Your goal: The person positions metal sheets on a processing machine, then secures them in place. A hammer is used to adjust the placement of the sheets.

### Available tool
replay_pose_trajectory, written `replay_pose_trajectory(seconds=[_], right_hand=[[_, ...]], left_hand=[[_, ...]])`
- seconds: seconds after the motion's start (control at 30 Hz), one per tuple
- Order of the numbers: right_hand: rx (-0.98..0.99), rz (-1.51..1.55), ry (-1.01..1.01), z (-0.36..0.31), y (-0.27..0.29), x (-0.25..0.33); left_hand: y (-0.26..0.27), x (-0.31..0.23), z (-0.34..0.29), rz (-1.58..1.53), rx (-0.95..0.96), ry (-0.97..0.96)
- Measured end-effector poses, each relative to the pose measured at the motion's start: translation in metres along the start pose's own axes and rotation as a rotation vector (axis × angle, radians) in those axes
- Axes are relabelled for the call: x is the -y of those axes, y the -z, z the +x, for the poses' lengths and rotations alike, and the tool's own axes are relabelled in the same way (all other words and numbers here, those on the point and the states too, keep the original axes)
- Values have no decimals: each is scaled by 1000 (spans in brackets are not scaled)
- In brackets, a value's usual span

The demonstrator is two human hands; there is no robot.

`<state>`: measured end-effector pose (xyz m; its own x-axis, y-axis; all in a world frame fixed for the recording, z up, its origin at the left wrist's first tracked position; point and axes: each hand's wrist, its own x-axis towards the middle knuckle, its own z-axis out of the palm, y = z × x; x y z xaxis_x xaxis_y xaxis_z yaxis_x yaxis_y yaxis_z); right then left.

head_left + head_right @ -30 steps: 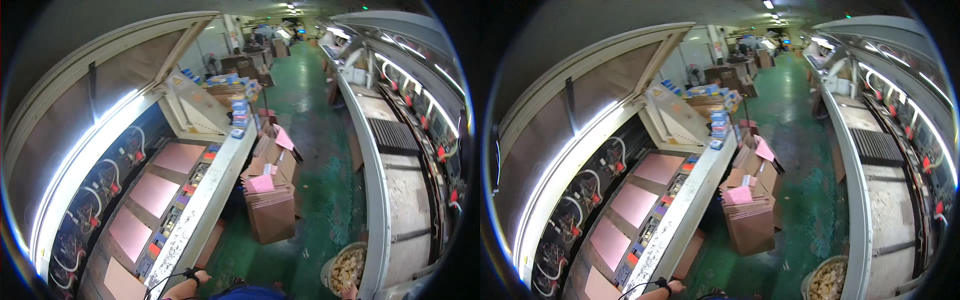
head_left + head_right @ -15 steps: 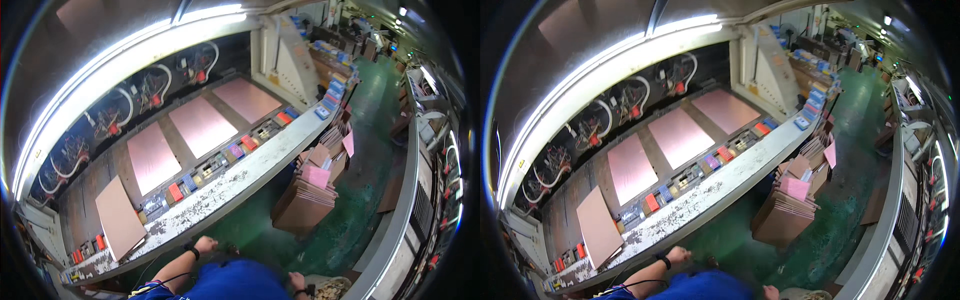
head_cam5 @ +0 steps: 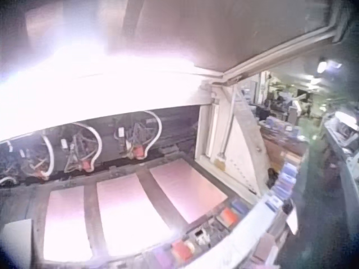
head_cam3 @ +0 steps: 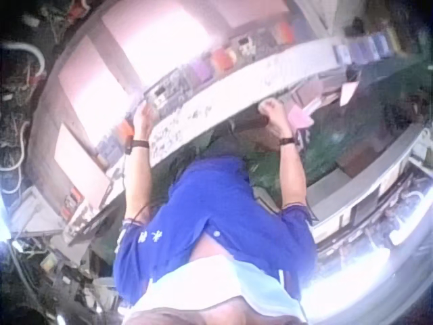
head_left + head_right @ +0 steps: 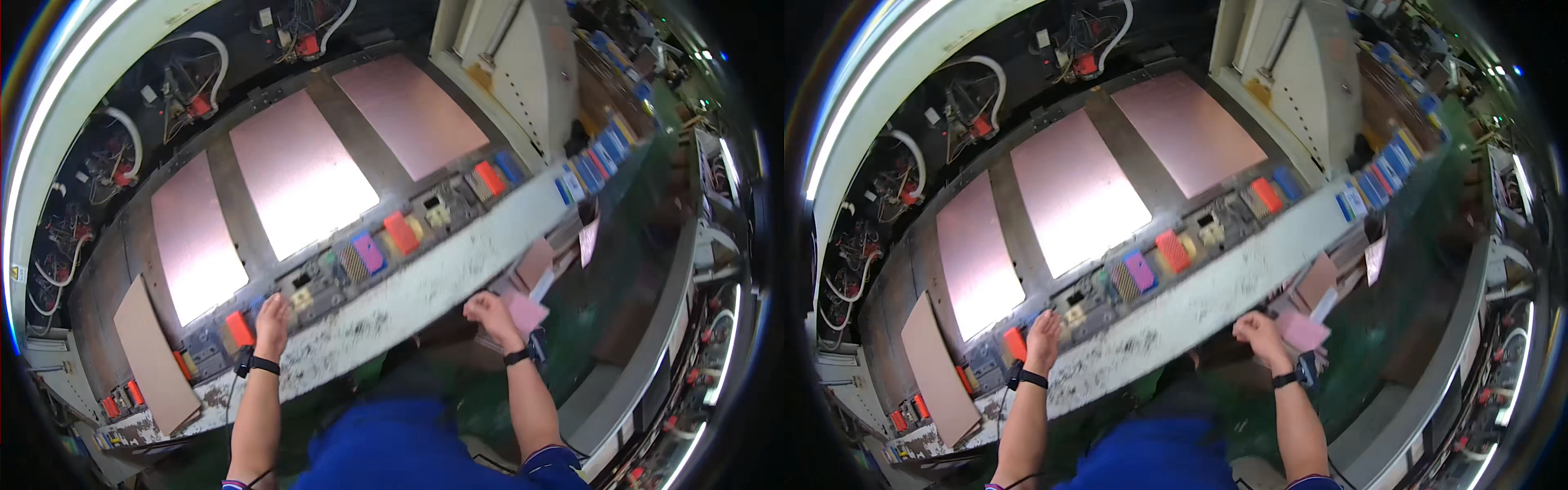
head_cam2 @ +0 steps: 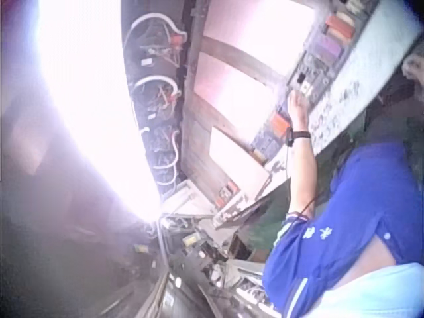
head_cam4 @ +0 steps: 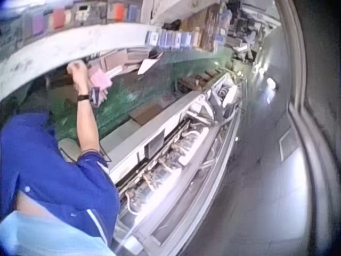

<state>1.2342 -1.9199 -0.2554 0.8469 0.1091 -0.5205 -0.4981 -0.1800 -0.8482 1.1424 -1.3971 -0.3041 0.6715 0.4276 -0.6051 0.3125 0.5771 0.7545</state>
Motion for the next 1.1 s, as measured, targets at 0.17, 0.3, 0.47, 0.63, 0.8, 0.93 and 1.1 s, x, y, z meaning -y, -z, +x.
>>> replay_pose_trajectory(seconds=[0.17,0.3,0.47,0.63,0.8,0.93,1.1], right_hand=[[-153,-121,428,287,47,127],[-383,-808,418,475,74,187],[-525,-1185,469,575,124,168],[-521,-1199,259,588,100,190],[100,-560,-117,577,103,247],[291,-181,-51,533,151,253],[317,-175,155,414,106,361]], left_hand=[[-74,-17,113,722,-437,-105],[-82,-3,177,961,-741,-239],[-97,-31,195,920,-907,-16],[-123,-61,197,631,-829,114],[-118,-88,170,55,-383,372],[-145,-89,141,-147,-196,308],[-138,-76,92,-157,79,225]])
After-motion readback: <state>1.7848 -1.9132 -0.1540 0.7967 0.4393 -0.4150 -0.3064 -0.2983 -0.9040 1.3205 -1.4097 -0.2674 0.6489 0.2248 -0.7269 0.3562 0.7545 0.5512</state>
